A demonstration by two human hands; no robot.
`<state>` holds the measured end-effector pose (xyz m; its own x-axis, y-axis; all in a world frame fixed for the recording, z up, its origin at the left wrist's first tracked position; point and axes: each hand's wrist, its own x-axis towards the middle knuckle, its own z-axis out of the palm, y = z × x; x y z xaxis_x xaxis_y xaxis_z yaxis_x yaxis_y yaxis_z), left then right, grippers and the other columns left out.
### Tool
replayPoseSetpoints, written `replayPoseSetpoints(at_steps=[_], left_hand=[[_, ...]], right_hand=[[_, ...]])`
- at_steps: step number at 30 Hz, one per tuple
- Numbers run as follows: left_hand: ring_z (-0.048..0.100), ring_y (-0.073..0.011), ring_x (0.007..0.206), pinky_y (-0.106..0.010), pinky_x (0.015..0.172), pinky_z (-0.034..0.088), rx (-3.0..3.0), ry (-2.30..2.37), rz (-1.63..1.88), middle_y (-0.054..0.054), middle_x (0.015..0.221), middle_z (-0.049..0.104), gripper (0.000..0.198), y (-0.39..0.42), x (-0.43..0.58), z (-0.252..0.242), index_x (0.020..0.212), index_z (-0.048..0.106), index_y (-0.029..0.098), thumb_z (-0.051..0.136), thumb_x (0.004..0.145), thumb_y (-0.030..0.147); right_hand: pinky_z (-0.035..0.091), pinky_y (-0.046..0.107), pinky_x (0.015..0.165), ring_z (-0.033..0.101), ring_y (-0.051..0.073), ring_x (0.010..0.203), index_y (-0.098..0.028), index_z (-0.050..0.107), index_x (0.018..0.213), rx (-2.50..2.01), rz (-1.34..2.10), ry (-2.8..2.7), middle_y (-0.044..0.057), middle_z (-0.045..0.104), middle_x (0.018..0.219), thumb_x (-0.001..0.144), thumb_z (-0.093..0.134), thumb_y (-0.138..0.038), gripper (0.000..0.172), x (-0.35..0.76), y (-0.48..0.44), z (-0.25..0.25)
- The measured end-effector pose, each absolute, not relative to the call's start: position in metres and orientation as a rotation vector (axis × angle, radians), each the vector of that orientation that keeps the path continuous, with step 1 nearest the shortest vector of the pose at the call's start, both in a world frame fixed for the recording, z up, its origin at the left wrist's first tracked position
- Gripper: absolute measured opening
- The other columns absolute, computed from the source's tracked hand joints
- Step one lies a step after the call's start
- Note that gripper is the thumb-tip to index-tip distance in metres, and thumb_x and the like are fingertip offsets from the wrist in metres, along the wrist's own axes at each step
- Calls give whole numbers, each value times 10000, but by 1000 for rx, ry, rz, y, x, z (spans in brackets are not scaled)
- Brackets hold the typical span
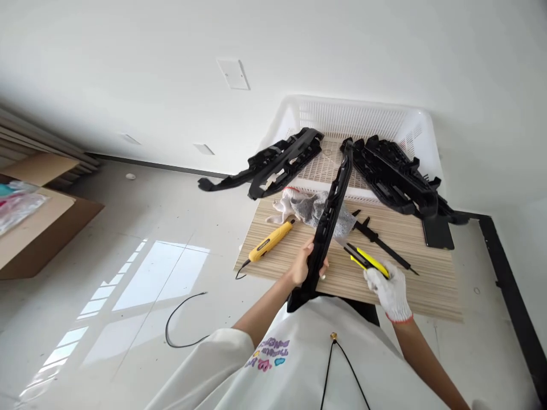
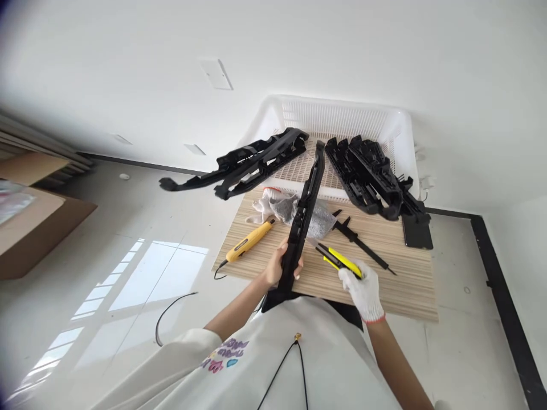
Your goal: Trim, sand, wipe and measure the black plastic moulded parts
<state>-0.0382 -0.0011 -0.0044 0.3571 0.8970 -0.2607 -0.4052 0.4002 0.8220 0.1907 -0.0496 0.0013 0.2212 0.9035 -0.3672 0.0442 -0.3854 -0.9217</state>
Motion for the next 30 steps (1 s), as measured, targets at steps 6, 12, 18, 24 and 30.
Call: replayPoseSetpoints(at_steps=[6, 12, 18, 24, 30], left_hand=[[521, -115, 417, -254, 443, 429, 885, 809, 952, 21, 672, 638, 473, 3, -40, 2, 1042, 462, 209, 423, 884, 653], [589, -128, 500, -275, 516, 488, 842, 731, 900, 9, 740, 642, 428, 9, -44, 12, 1089, 519, 188, 597, 862, 542], [570, -97, 574, -286, 644, 546, 690, 696, 880, 4, 747, 609, 392, 13, -49, 25, 1018, 588, 157, 654, 853, 507], [700, -161, 797, -376, 849, 584, 833, 779, 879, -40, 893, 697, 208, 20, -49, 36, 1015, 570, 161, 669, 863, 261], [729, -174, 823, -412, 891, 581, 853, 831, 921, -55, 911, 714, 113, 48, -34, 52, 977, 555, 139, 606, 902, 206]], right_hand=[[323, 216, 400, 438, 92, 456, -190, 698, 903, -1484, 1230, -843, -12, 610, 593, 670, 705, -278, 249, 181, -39, 6], [305, 206, 386, 442, 81, 444, -212, 665, 899, -1393, 1068, -792, -29, 591, 588, 702, 698, -291, 216, 178, -35, 5], [324, 214, 392, 468, 92, 469, -201, 673, 921, -1367, 1028, -920, -24, 588, 620, 704, 692, -275, 229, 181, -41, 5], [286, 209, 384, 400, 74, 436, -218, 670, 953, -1317, 1168, -959, -58, 550, 594, 680, 738, -237, 282, 181, -52, 10], [515, 271, 649, 628, 145, 756, -214, 714, 987, -1163, 1477, -1159, 25, 688, 931, 651, 808, -210, 349, 162, -67, 11]])
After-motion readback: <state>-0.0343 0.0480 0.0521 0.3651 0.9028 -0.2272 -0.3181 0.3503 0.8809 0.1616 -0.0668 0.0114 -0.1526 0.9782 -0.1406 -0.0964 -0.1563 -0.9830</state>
